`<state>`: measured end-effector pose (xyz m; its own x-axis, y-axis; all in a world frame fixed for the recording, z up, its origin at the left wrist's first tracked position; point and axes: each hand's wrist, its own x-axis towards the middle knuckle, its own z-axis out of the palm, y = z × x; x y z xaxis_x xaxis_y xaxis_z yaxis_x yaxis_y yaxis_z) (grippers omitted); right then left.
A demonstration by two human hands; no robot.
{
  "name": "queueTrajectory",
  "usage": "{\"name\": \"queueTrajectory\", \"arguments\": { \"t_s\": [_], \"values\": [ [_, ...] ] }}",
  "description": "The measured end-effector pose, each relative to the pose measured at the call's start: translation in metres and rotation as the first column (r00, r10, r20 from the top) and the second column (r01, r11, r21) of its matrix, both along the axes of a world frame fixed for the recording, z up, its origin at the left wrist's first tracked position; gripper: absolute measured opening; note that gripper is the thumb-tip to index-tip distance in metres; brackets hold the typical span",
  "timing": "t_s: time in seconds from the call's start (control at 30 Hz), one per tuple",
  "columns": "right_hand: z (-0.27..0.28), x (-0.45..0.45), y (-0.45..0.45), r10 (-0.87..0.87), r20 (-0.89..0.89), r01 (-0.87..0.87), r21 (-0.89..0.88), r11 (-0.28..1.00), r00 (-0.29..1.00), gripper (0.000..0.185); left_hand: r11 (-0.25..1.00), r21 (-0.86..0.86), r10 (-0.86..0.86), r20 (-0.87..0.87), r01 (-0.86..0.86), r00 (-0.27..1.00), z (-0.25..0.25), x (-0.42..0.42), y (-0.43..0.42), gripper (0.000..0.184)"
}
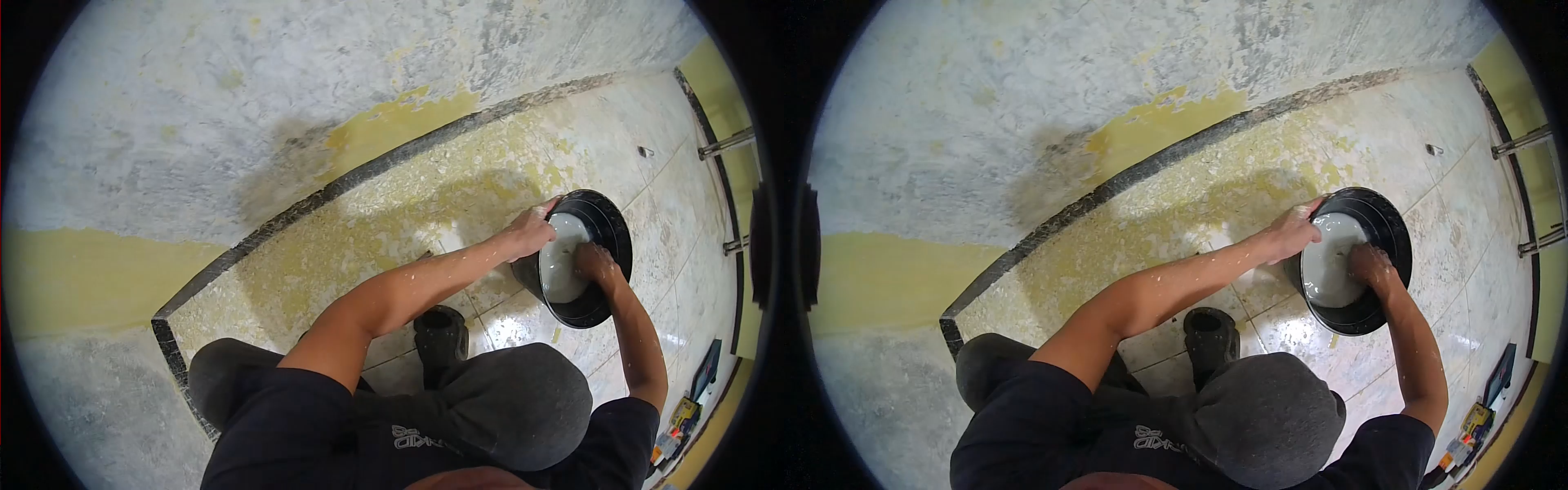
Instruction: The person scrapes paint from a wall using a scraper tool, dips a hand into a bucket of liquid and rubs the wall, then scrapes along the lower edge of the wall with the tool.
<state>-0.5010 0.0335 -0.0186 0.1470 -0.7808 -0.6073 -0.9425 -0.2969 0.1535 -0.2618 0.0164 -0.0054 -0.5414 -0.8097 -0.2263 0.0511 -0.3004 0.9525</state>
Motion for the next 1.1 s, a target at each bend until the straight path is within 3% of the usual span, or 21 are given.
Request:
{"name": "queueTrajectory", "arguments": {
  "t_s": [0.1,0.17,0.2,0.23,0.27,0.3,0.37,0.4,0.43,0.53,0.67,0.73,0.77,0.83,0.87,0.9,0.93,0.97,1.0,1.03,1.1],
  "values": [
    [0.047,0.031,-0.001,0.067,-0.076,-0.06,0.086,0.995,0.995,0.021,0.995,-0.059,-0.083,-0.016,0.082,0.996,-0.006,0.012,-0.014,0.076],
    [0.073,0.04,0.011,-0.045,-0.152,0.037,-0.055,0.998,0.987,0.019,0.978,-0.04,-0.187,0.275,0.206,0.943,0.02,0.046,-0.011,0.085],
    [0.084,0.038,0.018,-0.038,-0.151,0.03,-0.05,0.998,0.988,0.019,0.914,-0.153,-0.254,0.51,0.377,0.822,0.033,0.073,-0.013,0.087],
    [0.094,0.035,0.025,0.028,-0.149,-0.043,-0.096,0.994,0.988,0.018,0.805,-0.257,-0.192,0.741,0.535,0.643,0.048,0.099,-0.014,0.088],
    [0.104,0.032,0.03,0.093,-0.155,-0.116,-0.147,0.982,0.984,0.017,0.657,-0.296,-0.052,0.9,0.693,0.433,0.06,0.126,-0.015,0.089],
    [0.113,0.031,0.032,0.094,-0.16,-0.119,-0.154,0.981,0.983,0.017,0.495,-0.211,0.239,0.966,0.843,0.102,0.061,0.155,-0.018,0.084],
    [0.132,0.031,0.035,0.075,-0.127,-0.109,-0.281,0.954,0.989,0.016,0.256,-0.028,0.715,0.678,0.966,-0.17,0.043,0.214,-0.043,0.075],
    [0.144,0.032,0.034,0.053,-0.153,-0.092,-0.262,0.961,0.987,0.02,0.215,0.05,0.802,0.56,0.975,-0.206,0.056,0.236,-0.049,0.071],
    [0.155,0.039,0.035,0.048,-0.163,-0.091,-0.269,0.959,0.985,0.02,0.181,0.132,0.877,0.427,0.974,-0.221,0.07,0.254,-0.055,0.067],
    [0.165,0.047,0.044,-0.034,0.132,0.068,-0.267,0.961,0.991,0.027,0.081,0.171,0.885,0.441,0.982,-0.15,0.091,0.295,-0.071,0.069],
    [0.155,0.045,0.062,0.06,-0.01,-0.06,-0.307,0.95,0.998,0.026,0.163,0.154,0.936,0.288,0.974,-0.203,0.036,0.296,-0.059,0.062],
    [0.173,0.062,0.069,-0.015,-0.019,0.007,-0.351,0.936,1.0,0.019,0.105,0.321,0.888,0.396,0.941,-0.234,0.003,0.304,-0.062,0.069],
    [0.185,0.071,0.072,-0.027,-0.029,0.015,-0.362,0.932,0.999,0.019,0.098,0.309,0.895,0.388,0.946,-0.22,-0.001,0.309,-0.061,0.069],
    [0.212,0.088,0.078,-0.137,-0.076,0.098,-0.388,0.917,0.988,0.012,0.092,0.415,0.595,0.706,0.905,-0.384,0.003,0.313,-0.046,0.055],
    [0.22,0.09,0.079,-0.116,-0.097,0.068,-0.404,0.912,0.988,0.008,0.087,0.402,0.606,0.705,0.911,-0.369,0.006,0.313,-0.043,0.055],
    [0.224,0.09,0.075,-0.128,-0.108,0.072,-0.42,0.905,0.986,0.008,0.219,0.278,0.322,0.884,0.935,-0.338,0.011,0.311,-0.046,0.05],
    [0.227,0.09,0.07,-0.08,-0.105,0.019,-0.488,0.873,0.991,0.008,0.369,0.191,0.013,0.978,0.91,-0.21,0.009,0.31,-0.048,0.045],
    [0.231,0.092,0.065,-0.033,-0.108,-0.032,-0.548,0.836,0.994,0.007,0.358,0.176,0.021,0.98,0.917,-0.196,-0.008,0.316,-0.05,0.045],
    [0.238,0.102,0.054,0.022,-0.112,-0.082,-0.568,0.819,0.993,0.009,0.303,-0.163,0.246,0.965,0.939,0.088,-0.045,0.325,-0.057,0.036],
    [0.245,0.115,0.04,0.077,-0.117,-0.132,-0.586,0.8,0.99,0.012,0.181,-0.474,0.433,0.825,0.862,0.363,-0.067,0.329,-0.06,0.03],
    [0.261,0.168,0.013,0.157,-0.143,-0.213,-0.669,0.712,0.977,0.011,0.197,-0.437,0.365,0.864,0.878,0.348,-0.059,0.325,-0.065,0.032]
  ]
}}
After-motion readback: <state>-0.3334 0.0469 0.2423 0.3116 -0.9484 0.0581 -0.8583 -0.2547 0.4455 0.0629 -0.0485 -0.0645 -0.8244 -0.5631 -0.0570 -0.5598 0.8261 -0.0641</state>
